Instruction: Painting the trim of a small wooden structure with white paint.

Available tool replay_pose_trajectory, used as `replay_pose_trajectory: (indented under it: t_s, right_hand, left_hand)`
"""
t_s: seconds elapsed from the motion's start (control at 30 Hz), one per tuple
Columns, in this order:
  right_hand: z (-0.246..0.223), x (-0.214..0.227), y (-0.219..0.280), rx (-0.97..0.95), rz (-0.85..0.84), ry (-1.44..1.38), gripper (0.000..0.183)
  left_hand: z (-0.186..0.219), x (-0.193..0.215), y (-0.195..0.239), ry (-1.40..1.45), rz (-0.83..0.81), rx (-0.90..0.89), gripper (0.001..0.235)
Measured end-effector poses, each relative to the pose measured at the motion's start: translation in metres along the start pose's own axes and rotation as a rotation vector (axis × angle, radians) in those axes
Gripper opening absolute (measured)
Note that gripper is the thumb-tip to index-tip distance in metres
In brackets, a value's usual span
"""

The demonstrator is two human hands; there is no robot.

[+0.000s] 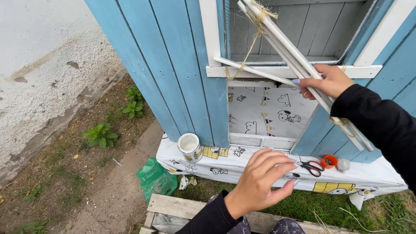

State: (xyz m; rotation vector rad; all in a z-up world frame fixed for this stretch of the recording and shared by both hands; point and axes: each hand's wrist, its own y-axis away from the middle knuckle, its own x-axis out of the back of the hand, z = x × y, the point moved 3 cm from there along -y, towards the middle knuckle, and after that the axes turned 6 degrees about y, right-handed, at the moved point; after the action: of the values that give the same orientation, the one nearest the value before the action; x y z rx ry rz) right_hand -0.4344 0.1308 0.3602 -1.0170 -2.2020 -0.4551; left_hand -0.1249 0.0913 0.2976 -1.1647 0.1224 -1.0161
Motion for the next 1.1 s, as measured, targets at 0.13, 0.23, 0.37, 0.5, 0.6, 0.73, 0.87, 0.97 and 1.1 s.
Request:
replay_pose_trajectory:
  t_s: [0.13,0.23,0.37,0.5,0.6,0.73,0.87,0.97,1.1]
  right_hand:
    - [-0.013,-0.005,-0.014,-0.163,-0.199,-0.265,0.033]
    - [-0.016,0.003,-0.037,-0.297,-0.269,-0.255,0.045]
    - [-0.022,0.017,-0.074,-0.28,-0.351,-0.181,0.034]
    - [-0.055,0.022,-0.1,-0.194,-0.293,0.067,0.028]
    - [-0.046,0.013,-0.158,-0.032,-0.192,0.885,0.08]
    - [-0.05,-0.012,-0.169,0.023,-0.203,0.836,0.07]
    - [-0.044,-0.037,-0.172,0.257,-0.136,0.783,0.044]
    - [-0.07,-0.03,-0.136,0.191,-0.182,0.64,0.049]
    - [-0.043,-0.032,-0.16,0.213,-0.206,0.654,0.058]
  left_hand:
    - [-0.007,-0.035,0.04,0.193,-0.158,0.159,0.028]
    - [-0.014,-0.058,0.063,0.304,-0.272,0.268,0.032]
    - [-0.021,-0.087,0.086,0.482,-0.38,0.439,0.033]
    - [-0.026,-0.108,0.103,0.533,-0.349,0.423,0.029]
    - [-0.032,-0.119,0.125,0.747,-0.474,0.578,0.033]
    - [-0.049,-0.13,0.147,0.694,-0.554,0.697,0.038]
    - [-0.061,-0.139,0.158,0.557,-0.523,0.681,0.038]
    - [-0.076,-0.153,0.168,0.451,-0.734,0.678,0.057]
    - [-0.079,-0.156,0.175,0.386,-0.781,0.667,0.059]
